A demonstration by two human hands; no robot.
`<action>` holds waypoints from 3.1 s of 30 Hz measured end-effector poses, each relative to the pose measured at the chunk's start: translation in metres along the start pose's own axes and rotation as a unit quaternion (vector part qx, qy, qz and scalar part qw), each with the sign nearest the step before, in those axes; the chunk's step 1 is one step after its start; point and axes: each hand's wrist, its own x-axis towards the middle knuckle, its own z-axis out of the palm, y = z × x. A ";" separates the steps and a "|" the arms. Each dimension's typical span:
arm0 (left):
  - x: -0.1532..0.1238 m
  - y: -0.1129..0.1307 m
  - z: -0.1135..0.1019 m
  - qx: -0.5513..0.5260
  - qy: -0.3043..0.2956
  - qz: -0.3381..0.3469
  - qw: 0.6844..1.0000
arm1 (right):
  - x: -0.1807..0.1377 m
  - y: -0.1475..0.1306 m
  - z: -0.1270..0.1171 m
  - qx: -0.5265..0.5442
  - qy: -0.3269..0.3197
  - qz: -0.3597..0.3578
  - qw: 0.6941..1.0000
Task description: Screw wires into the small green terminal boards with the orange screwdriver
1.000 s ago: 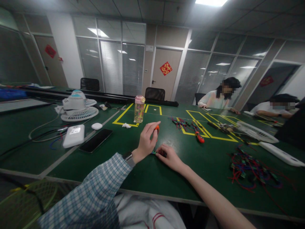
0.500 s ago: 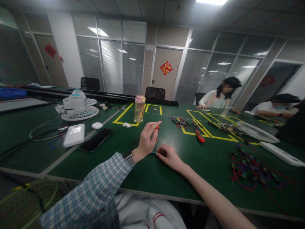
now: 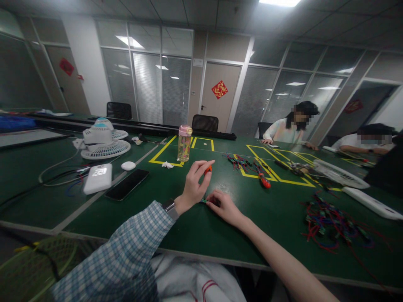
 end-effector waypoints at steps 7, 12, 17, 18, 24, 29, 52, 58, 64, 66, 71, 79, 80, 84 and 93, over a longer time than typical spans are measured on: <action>0.001 -0.003 0.001 -0.025 0.001 0.001 1.000 | 0.000 0.001 0.000 -0.001 0.001 -0.004 1.000; 0.001 -0.002 0.002 0.014 0.023 -0.003 1.000 | 0.001 -0.001 -0.001 -0.005 0.001 -0.001 1.000; 0.000 -0.001 0.001 0.007 0.011 0.000 1.000 | 0.001 -0.003 -0.001 -0.007 -0.001 0.008 1.000; 0.000 -0.001 0.001 0.001 0.004 0.000 1.000 | 0.001 -0.003 0.000 -0.009 -0.001 0.007 1.000; 0.000 -0.002 0.003 0.005 0.014 0.015 1.000 | 0.001 -0.003 0.000 -0.012 0.003 0.009 1.000; -0.001 -0.002 0.003 0.041 0.028 0.007 0.999 | 0.001 -0.005 -0.001 -0.009 0.002 0.013 1.000; 0.001 -0.001 0.001 0.000 -0.002 -0.001 1.000 | 0.001 -0.003 0.000 -0.020 0.004 0.012 1.000; 0.001 -0.002 0.002 0.038 0.024 -0.008 0.999 | 0.001 -0.008 -0.002 -0.020 0.004 0.014 1.000; 0.000 -0.001 0.000 0.007 -0.002 -0.007 1.000 | 0.000 -0.004 -0.001 -0.013 0.007 0.003 1.000; 0.000 -0.002 0.000 -0.005 -0.010 -0.007 1.000 | 0.000 -0.003 -0.001 -0.014 0.006 -0.001 1.000; 0.001 -0.003 0.002 0.009 0.004 -0.010 1.000 | 0.001 -0.004 -0.001 -0.021 0.006 0.007 1.000; 0.000 -0.002 0.001 0.029 0.012 -0.004 0.999 | 0.001 -0.004 0.000 -0.019 0.004 0.008 1.000; 0.000 -0.002 0.000 0.023 0.004 -0.004 1.000 | 0.001 -0.004 0.000 -0.020 0.003 0.006 1.000; 0.001 -0.002 0.001 0.013 -0.004 -0.002 1.000 | 0.001 -0.004 0.000 -0.015 0.004 0.007 1.000; 0.002 -0.002 0.001 0.043 0.028 -0.016 0.999 | 0.000 -0.005 -0.001 -0.015 0.004 0.009 1.000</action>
